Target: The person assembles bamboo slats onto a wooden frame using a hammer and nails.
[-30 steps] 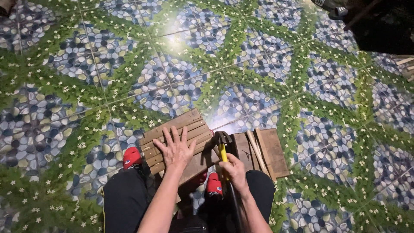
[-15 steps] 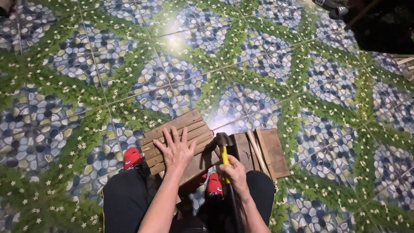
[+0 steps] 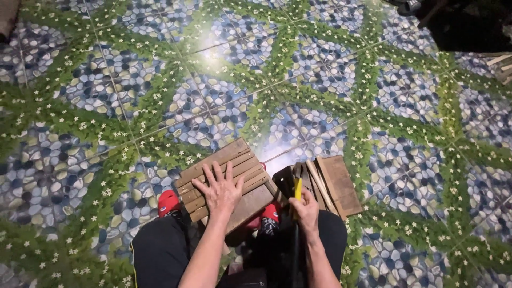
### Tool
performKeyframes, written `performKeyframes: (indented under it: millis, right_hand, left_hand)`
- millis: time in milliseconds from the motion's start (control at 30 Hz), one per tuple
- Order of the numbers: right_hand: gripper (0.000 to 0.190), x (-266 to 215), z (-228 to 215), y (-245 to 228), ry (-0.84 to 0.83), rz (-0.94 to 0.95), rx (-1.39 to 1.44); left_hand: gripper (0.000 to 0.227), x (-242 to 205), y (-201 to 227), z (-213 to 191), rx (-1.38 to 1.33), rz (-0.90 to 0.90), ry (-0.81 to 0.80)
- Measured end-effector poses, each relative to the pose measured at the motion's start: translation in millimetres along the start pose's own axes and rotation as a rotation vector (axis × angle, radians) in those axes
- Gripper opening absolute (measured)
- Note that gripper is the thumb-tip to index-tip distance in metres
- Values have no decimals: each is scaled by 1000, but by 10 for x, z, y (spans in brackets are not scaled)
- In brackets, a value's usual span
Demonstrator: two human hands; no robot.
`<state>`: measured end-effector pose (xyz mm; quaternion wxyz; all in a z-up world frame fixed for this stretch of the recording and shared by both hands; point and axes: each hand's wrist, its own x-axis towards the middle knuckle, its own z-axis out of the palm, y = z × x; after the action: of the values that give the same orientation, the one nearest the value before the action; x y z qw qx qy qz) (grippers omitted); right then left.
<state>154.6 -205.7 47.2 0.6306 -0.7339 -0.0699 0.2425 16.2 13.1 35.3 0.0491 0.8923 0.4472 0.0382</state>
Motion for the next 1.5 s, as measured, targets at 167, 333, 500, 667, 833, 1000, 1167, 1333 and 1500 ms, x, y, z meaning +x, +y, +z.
performKeyframes:
  millis: [167,333,500,667,833,1000,1167,1333,1500]
  right_hand:
    - [36,30,136,-108,-28,25,132]
    - [41,-79,259,-369,14,63,-6]
    - [44,-57,359,-361,2,112,13]
    - [41,19,384,-234,-4,121,199]
    - [37,-13,427,-201,-45,124,208]
    - [34,-37,442,-262,-67,109,168]
    - [34,-181,402,-476,-107,54,116]
    - [29,-252,319,-358,-186,16,58]
    - [28,-310,337,-246,-264,-9,15]
  left_hand:
    - [69,-44,8,-34,3,16,104]
    - [69,-108,-115,-34,-178,260,324]
    - [47,-167,-140,-52,-171,514,271]
    - [40,-141,-98,85,-181,471,325]
    - [37,-109,-112,249,-156,456,301]
    - [46,-161,-18,60,-62,439,253]
    - [75,-122,61,20,25,300,128]
    - [78,-68,118,-163,87,235,-104]
    - [82,-4,46,103,133,264,-37]
